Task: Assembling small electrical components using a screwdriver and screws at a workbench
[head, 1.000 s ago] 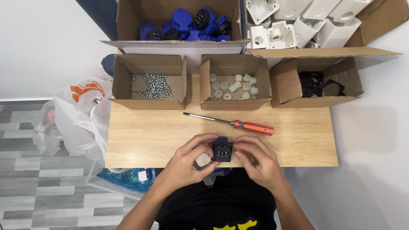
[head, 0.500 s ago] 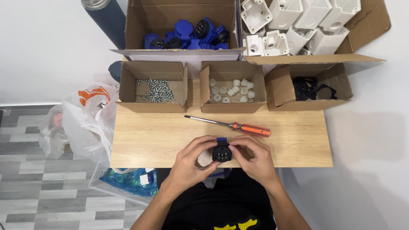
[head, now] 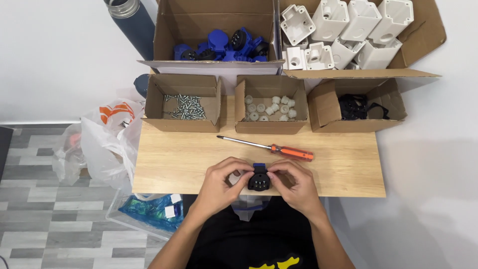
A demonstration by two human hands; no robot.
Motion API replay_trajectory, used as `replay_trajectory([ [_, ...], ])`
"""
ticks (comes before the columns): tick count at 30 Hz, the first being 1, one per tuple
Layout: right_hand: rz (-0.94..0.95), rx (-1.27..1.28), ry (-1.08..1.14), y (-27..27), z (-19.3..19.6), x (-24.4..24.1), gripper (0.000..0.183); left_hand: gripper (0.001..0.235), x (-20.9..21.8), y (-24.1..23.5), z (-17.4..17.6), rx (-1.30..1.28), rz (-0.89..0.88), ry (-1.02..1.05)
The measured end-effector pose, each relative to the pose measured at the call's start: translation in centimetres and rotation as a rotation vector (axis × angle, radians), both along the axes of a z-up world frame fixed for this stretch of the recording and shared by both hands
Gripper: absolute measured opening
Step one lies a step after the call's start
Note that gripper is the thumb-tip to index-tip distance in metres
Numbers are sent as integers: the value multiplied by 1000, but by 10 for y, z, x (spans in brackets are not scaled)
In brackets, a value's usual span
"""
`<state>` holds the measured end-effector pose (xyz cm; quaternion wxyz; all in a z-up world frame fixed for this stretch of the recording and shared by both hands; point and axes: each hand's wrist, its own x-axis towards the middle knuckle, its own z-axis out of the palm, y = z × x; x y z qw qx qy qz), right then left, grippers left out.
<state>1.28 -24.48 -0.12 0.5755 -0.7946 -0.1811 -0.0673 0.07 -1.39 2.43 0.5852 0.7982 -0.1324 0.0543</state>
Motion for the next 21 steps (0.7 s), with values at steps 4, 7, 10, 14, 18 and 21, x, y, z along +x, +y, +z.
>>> replay_trajectory([
  [4,12,3,2,-1,2,1,10,13,6,4,6,27,-11,42],
  [7,23,-12,16,-1,4,0,11,22,19,14,35,133,-117,49],
  [10,-3,-7,-13,-1,0,2,11,24,42,16,63,178,-124,92],
  [14,27,-14,5,-1,1,-1,3,27,67,25,90,208,-174,187],
  [18,62,-31,16,-2,4,0,8,30,92,55,115,243,-186,268],
  [21,55,-32,17,-1,-1,-1,7,33,106,96,135,280,-159,320],
])
